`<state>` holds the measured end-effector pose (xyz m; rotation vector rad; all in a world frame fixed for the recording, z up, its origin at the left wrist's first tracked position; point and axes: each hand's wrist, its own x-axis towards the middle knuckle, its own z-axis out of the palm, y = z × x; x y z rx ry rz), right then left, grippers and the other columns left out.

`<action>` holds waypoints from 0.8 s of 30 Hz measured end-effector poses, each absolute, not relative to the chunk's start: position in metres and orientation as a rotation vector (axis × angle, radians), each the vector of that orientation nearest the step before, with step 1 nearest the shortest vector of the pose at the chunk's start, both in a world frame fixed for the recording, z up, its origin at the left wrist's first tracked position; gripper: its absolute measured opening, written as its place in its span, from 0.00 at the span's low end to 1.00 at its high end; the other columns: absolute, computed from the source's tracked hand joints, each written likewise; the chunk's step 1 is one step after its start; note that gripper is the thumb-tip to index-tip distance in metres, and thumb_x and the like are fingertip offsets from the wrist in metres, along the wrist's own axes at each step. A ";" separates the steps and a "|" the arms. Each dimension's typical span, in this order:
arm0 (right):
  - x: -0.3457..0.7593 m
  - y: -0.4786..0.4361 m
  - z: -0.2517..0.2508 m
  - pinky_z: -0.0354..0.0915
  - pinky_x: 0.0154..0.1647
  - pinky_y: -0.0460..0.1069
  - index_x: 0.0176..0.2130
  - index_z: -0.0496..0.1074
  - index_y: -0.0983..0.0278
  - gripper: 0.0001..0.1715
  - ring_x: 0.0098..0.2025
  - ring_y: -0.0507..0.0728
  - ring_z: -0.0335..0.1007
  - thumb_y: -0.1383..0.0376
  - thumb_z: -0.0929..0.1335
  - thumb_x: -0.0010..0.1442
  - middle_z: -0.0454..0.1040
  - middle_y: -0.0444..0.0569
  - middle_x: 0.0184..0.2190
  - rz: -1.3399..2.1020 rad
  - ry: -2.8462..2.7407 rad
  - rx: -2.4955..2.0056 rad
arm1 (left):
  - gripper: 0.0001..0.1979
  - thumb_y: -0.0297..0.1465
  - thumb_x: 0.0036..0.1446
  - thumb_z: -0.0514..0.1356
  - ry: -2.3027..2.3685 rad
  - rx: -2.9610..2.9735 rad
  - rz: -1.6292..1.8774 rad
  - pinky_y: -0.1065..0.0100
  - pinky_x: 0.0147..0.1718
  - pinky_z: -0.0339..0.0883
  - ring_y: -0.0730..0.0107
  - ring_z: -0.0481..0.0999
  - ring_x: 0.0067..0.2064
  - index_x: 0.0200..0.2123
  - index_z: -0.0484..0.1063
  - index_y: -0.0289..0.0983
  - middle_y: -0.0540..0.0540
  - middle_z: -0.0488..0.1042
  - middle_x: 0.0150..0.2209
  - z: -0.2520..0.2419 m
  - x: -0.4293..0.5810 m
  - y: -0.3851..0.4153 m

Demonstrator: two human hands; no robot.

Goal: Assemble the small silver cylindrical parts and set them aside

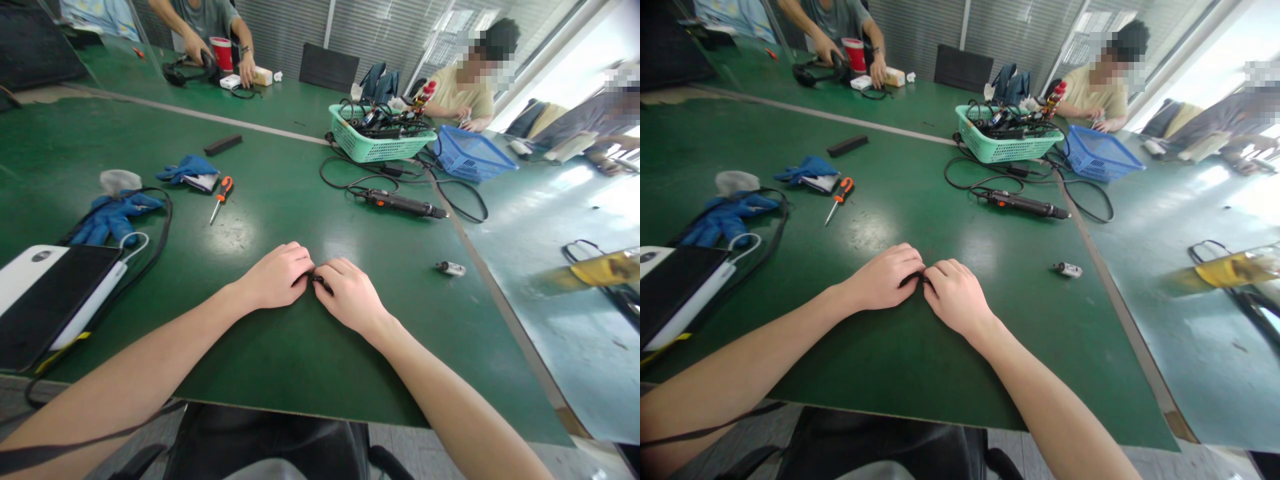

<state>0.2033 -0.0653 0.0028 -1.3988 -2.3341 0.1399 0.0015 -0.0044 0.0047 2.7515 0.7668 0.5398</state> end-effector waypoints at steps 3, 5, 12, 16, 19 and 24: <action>0.203 -0.065 0.002 0.68 0.48 0.54 0.42 0.75 0.62 0.08 0.43 0.60 0.71 0.66 0.65 0.70 0.77 0.51 0.40 0.141 -2.337 -1.387 | 0.07 0.26 0.62 0.55 0.768 2.758 0.533 0.59 0.48 0.68 0.59 0.70 0.45 0.39 0.74 0.36 0.42 0.73 0.40 0.005 0.002 -0.004; 0.203 -0.065 0.002 0.68 0.49 0.54 0.42 0.75 0.62 0.08 0.43 0.59 0.71 0.66 0.65 0.70 0.77 0.51 0.40 0.138 -2.342 -1.376 | 0.07 0.26 0.63 0.55 0.767 2.759 0.530 0.59 0.48 0.68 0.59 0.70 0.45 0.39 0.74 0.36 0.42 0.73 0.40 0.005 0.001 -0.004; 0.204 -0.065 0.000 0.68 0.49 0.55 0.42 0.75 0.63 0.08 0.44 0.59 0.71 0.66 0.65 0.70 0.77 0.51 0.40 0.138 -2.349 -1.369 | 0.07 0.26 0.63 0.56 0.768 2.757 0.534 0.58 0.48 0.68 0.59 0.70 0.46 0.39 0.74 0.36 0.42 0.73 0.41 0.003 0.001 -0.004; 0.204 -0.065 -0.001 0.68 0.49 0.55 0.43 0.75 0.62 0.08 0.44 0.60 0.71 0.66 0.65 0.69 0.77 0.51 0.40 0.147 -2.351 -1.370 | 0.08 0.26 0.63 0.55 0.764 2.762 0.527 0.58 0.48 0.68 0.59 0.70 0.46 0.40 0.74 0.36 0.42 0.73 0.41 0.003 0.001 -0.004; 0.204 -0.065 -0.001 0.67 0.49 0.55 0.42 0.75 0.62 0.07 0.44 0.60 0.71 0.67 0.65 0.69 0.77 0.51 0.40 0.146 -2.354 -1.375 | 0.08 0.26 0.63 0.55 0.763 2.763 0.527 0.57 0.48 0.68 0.58 0.70 0.46 0.40 0.74 0.36 0.42 0.73 0.41 0.003 0.001 -0.004; 0.204 -0.064 0.000 0.66 0.49 0.55 0.41 0.74 0.62 0.06 0.43 0.60 0.69 0.67 0.65 0.67 0.76 0.51 0.39 0.146 -2.357 -1.379 | 0.08 0.26 0.62 0.56 0.763 2.745 0.540 0.58 0.48 0.68 0.59 0.70 0.45 0.40 0.75 0.36 0.42 0.73 0.41 0.004 0.001 -0.004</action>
